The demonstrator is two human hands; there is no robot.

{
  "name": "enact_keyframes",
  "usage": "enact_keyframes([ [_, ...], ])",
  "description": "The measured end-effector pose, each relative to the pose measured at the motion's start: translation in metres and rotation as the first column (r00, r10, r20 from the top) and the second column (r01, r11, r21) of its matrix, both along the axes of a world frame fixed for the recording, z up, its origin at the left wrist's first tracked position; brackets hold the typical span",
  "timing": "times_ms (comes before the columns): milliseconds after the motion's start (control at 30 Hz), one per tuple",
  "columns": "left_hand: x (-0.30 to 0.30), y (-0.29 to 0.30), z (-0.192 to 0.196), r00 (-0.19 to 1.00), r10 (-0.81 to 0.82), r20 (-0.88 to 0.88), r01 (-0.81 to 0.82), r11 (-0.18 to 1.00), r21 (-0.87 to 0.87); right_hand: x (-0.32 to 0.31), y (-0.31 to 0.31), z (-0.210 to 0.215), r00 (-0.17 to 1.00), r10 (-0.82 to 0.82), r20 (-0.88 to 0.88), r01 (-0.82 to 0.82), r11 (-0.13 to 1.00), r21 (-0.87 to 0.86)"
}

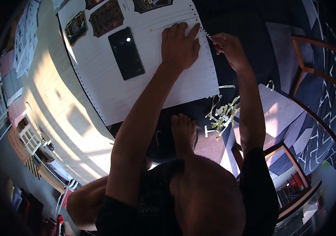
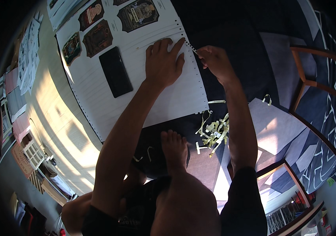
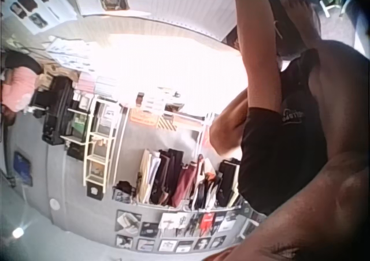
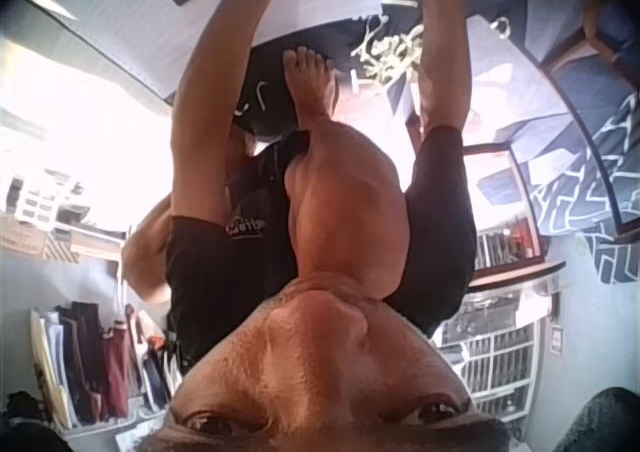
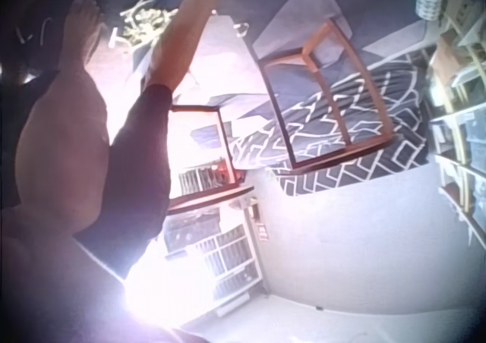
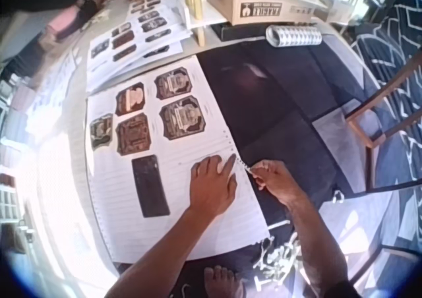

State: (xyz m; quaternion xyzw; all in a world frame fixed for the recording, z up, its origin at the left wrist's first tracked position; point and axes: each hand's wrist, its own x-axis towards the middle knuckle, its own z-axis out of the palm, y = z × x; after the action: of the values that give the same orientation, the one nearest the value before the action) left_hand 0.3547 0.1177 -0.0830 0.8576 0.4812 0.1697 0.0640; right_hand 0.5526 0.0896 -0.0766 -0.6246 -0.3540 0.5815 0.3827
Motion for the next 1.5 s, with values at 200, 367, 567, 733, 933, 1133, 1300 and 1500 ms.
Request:
enact_keyframes([
  [200, 0.002, 0.001, -0.002, 0.999, 0.003, -0.040, -0.002, 1.000, 0.017, 0.006, 0.001, -0.003, 0.986, -0.016, 0.164, 0.006, 0.998, 0.060],
  [367, 0.001, 0.000, -0.001, 0.999, 0.006, -0.050, -0.006, 1.000, 0.000, 0.006, -0.001, 0.004, 0.981, -0.001, 0.195, -0.006, 0.999, 0.034],
  [567, -0.006, -0.003, -0.002, 0.999, -0.038, -0.006, 0.037, 0.999, -0.022, 0.003, -0.008, 0.005, 0.977, 0.067, 0.201, -0.074, 0.997, 0.026],
  [733, -0.005, -0.005, -0.003, 0.998, -0.061, -0.011, 0.061, 0.997, -0.055, 0.009, -0.008, -0.003, 0.972, 0.097, 0.215, -0.106, 0.994, 0.033],
  [933, -0.005, -0.005, -0.005, 0.997, -0.064, -0.035, 0.062, 0.997, -0.055, 0.009, -0.007, 0.003, 0.914, 0.042, 0.403, -0.078, 0.994, 0.074],
  [1133, -0.007, -0.007, -0.003, 0.998, -0.067, 0.014, 0.068, 0.996, -0.055, 0.001, -0.015, 0.005, 0.910, 0.133, 0.392, -0.168, 0.984, 0.057],
  [1300, -0.012, -0.012, -0.002, 0.994, -0.110, 0.026, 0.111, 0.993, -0.039, -0.001, -0.015, 0.003, 0.907, 0.128, 0.400, -0.165, 0.984, 0.059],
  [1500, -0.010, -0.015, -0.007, 0.993, -0.117, -0.011, 0.117, 0.993, -0.034, 0.002, -0.018, -0.004, 0.884, 0.055, 0.465, -0.136, 0.980, 0.142],
])
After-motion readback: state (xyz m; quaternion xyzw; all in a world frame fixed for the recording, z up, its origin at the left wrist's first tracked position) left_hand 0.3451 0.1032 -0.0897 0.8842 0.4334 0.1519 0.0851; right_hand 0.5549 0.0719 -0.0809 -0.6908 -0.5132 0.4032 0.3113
